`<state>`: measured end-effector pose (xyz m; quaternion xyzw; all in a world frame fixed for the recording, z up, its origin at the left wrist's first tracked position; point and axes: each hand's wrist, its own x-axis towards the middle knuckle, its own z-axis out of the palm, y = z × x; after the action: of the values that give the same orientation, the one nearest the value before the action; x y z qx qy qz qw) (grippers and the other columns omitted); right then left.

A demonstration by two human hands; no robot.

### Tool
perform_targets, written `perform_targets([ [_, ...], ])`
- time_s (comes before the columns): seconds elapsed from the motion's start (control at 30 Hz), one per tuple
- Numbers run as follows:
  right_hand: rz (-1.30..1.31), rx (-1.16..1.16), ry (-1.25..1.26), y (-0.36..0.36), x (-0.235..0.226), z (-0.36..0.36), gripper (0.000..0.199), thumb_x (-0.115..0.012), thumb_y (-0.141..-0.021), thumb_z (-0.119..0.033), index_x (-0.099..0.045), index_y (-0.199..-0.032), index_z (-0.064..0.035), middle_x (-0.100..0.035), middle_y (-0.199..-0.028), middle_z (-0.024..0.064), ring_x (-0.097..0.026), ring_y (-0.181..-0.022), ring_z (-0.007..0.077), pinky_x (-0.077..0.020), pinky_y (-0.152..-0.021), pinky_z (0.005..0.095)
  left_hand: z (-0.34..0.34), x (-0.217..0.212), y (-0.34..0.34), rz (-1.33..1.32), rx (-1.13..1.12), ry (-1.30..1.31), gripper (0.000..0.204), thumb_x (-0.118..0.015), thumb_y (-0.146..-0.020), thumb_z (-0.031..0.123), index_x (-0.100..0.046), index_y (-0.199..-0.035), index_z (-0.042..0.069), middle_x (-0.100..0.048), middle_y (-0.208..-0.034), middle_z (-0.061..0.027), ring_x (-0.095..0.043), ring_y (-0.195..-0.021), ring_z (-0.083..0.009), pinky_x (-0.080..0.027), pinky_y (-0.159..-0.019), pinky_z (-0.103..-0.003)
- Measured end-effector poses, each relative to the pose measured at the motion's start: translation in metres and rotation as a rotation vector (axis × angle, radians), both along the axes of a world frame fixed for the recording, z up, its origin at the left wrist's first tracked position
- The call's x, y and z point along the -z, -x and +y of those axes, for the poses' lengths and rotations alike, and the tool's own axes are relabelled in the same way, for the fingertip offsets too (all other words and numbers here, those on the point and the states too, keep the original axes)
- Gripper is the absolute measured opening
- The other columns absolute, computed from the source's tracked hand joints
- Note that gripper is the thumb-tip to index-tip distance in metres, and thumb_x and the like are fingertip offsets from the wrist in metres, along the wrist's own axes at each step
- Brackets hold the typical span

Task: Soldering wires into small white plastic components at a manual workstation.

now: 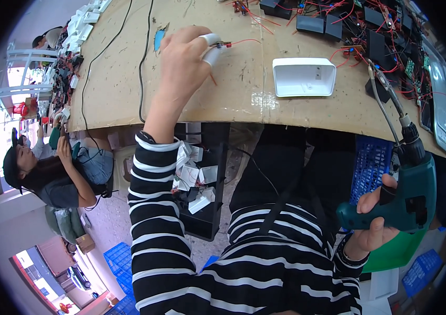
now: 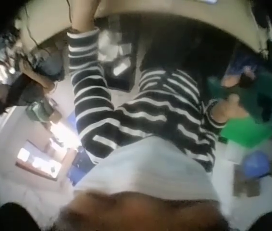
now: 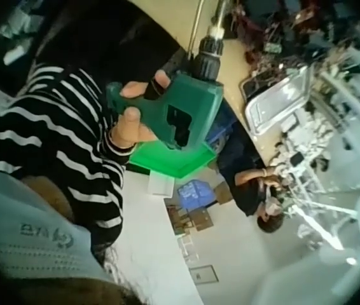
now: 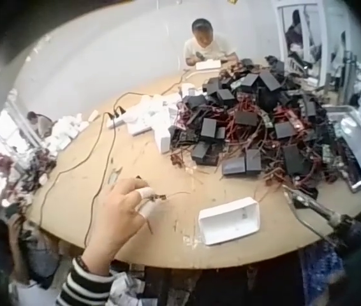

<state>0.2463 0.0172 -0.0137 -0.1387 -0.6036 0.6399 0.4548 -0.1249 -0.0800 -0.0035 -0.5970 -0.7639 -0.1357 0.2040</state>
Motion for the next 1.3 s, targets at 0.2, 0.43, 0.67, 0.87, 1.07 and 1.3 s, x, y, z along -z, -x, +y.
perform_targets([
  [0.2,0.104,-0.145,0.213,0.037,-0.012,-0.006,0.073,-0.063,-0.080,-0.029,-0.022,-0.132,0.0037,-0.032,-0.131,0.0260,-0.049,-0.077,0.0125,-0.0452,-0.055,0.0192,-0.030,0.018,-0.013,-1.062,0.058,-0.960,0.018,-0.065,-0.077,0.002,-0.063,-0.095,0.000,-0.061,-0.083,-0.0061,-0.057,-0.074,-0.0149,-0.043,-0.068,-0.023],
  [0.43,0.359,-0.705,0.577,0.085,-0.021,-0.015,0.074,-0.057,-0.085,-0.029,-0.011,-0.138,-0.0062,-0.011,-0.140,0.0266,-0.050,-0.102,0.0239,-0.0518,-0.075,0.0302,-0.055,-0.018,-0.059,-1.710,0.173,-1.226,0.012,-0.054,-0.086,0.008,-0.059,-0.093,0.000,-0.061,-0.082,-0.0067,-0.055,-0.063,-0.0120,-0.045,-0.058,-0.024],
  [0.67,0.434,-0.893,0.709,0.121,-0.030,-0.041,0.071,-0.051,-0.087,-0.035,-0.010,-0.139,-0.0107,-0.002,-0.142,0.0248,-0.023,-0.128,0.0400,-0.0369,-0.098,0.0454,-0.056,-0.016,-0.113,-1.875,0.282,-1.131,0.014,-0.054,-0.086,0.008,-0.058,-0.097,0.000,-0.061,-0.085,-0.0080,-0.058,-0.069,-0.0124,-0.045,-0.060,-0.024],
  [0.87,0.405,-0.811,0.766,0.126,-0.024,-0.054,0.074,-0.050,-0.085,-0.043,-0.012,-0.140,-0.0107,-0.007,-0.144,0.0202,-0.017,-0.130,0.0407,-0.0229,-0.104,0.0494,-0.040,-0.011,-0.146,-1.837,0.156,-1.173,0.020,-0.055,-0.084,0.001,-0.057,-0.104,-0.002,-0.061,-0.094,-0.0098,-0.059,-0.082,-0.0147,-0.047,-0.075,-0.025],
  [1.07,0.382,-0.702,0.798,0.121,-0.025,-0.060,0.077,-0.054,-0.083,-0.042,-0.012,-0.139,-0.0076,-0.013,-0.143,0.0194,-0.016,-0.131,0.0366,-0.0162,-0.107,0.0447,-0.036,0.004,-0.166,-1.729,0.132,-1.206,0.026,-0.057,-0.080,-0.006,-0.056,-0.106,-0.004,-0.060,-0.099,-0.0090,-0.058,-0.089,-0.0140,-0.045,-0.082,-0.025],
  [1.3,0.371,-0.609,0.753,0.120,-0.024,-0.071,0.081,-0.061,-0.079,-0.039,-0.015,-0.138,-0.0068,-0.019,-0.140,0.0221,-0.019,-0.131,0.0359,-0.0181,-0.107,0.0417,-0.040,0.017,-0.178,-1.390,0.102,-1.248,0.025,-0.058,-0.079,-0.007,-0.056,-0.104,-0.005,-0.059,-0.098,-0.0081,-0.057,-0.086,-0.0114,-0.045,-0.078,-0.023],
])
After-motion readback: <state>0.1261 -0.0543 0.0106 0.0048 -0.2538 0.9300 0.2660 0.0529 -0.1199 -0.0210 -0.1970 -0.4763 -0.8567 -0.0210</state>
